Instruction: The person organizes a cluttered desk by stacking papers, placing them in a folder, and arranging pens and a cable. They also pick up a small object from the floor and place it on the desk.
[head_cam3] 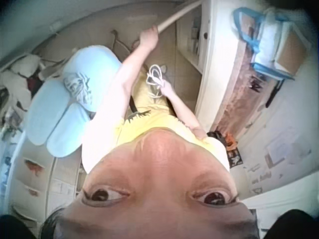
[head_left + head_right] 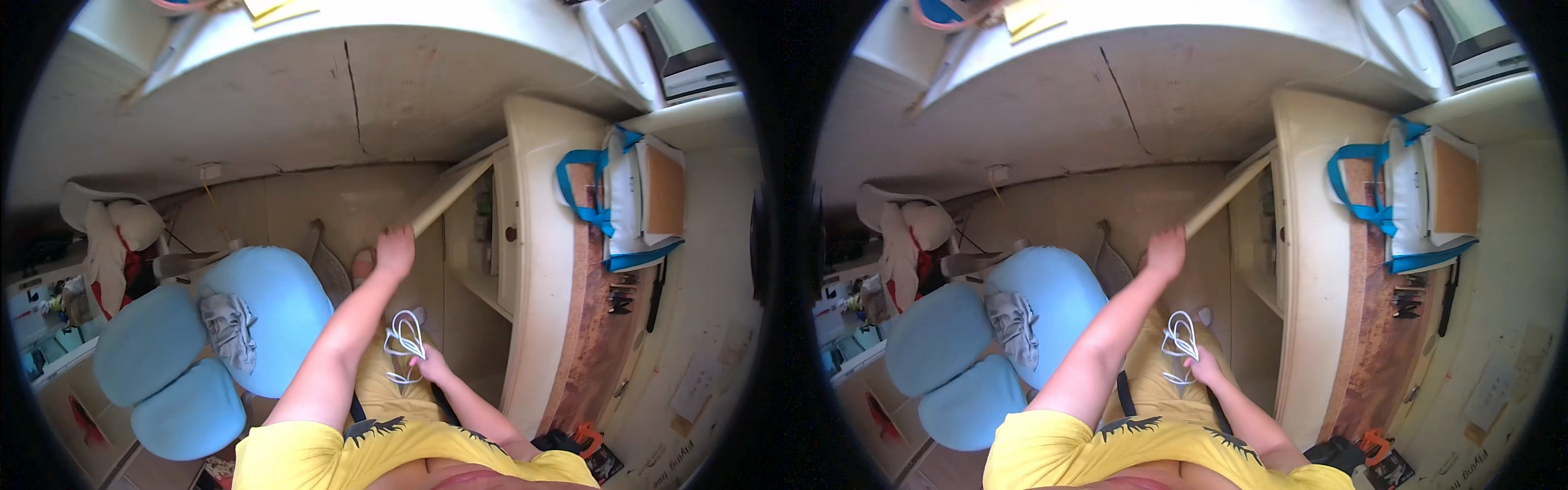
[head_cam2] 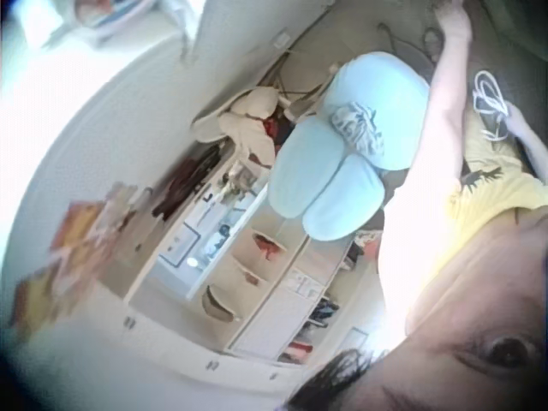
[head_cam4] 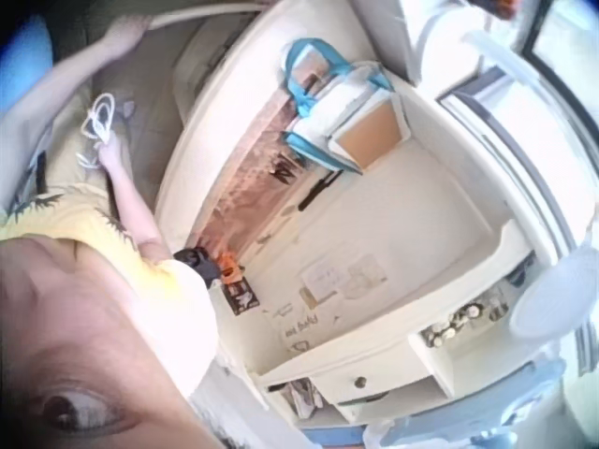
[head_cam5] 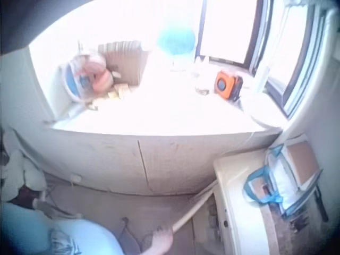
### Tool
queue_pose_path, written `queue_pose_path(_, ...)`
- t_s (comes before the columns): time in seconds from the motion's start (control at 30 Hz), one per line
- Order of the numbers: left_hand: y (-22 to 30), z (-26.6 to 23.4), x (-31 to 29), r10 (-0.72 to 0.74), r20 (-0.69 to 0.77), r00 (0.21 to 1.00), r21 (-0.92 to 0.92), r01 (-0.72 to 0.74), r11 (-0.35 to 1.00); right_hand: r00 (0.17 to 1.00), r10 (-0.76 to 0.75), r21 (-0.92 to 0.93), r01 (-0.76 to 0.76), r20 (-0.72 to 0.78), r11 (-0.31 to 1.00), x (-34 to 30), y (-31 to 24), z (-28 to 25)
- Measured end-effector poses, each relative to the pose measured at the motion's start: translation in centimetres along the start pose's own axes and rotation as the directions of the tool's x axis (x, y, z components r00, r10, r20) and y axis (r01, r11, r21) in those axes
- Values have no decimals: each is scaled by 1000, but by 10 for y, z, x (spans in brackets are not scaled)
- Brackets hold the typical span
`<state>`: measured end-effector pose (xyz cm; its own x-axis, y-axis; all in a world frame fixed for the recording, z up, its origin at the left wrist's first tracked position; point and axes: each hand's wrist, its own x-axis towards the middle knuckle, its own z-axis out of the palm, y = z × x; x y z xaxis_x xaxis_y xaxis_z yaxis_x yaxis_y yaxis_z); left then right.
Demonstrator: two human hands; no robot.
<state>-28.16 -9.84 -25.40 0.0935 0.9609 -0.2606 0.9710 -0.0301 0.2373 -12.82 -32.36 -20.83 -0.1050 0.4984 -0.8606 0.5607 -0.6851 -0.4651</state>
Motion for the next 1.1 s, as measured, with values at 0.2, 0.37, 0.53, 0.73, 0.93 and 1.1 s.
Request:
queue_pose_path(0.2,26,-59,-113,303,122,945,-198,-276,941,985,-132,-79,141,112,987,-54,-20,-38)
queue_pose_path(0.37,1,-143,-210,216,86,973,-273,-186,944,941,-297,-210,327,162,921,-92,-44,-76)
queue_pose_path(0.53,28,-213,-299,330,-146,933,-246,-357,901,850,-407,-562,527,335,637,-134,-97,-96)
queue_pose_path(0.73,79,-213,-335,208,-181,961,-464,-270,844,663,-436,-518,749,609,413,-208,-163,-81)
queue_pose_path(0.93,60,-194,-340,26,52,998,-719,20,694,629,-669,-305,777,395,551,-232,-168,-68)
queue_pose_path(1.1,34,-206,-351,8,-8,1000,-822,-11,569,595,-659,-94,771,460,630,-228,-191,-60)
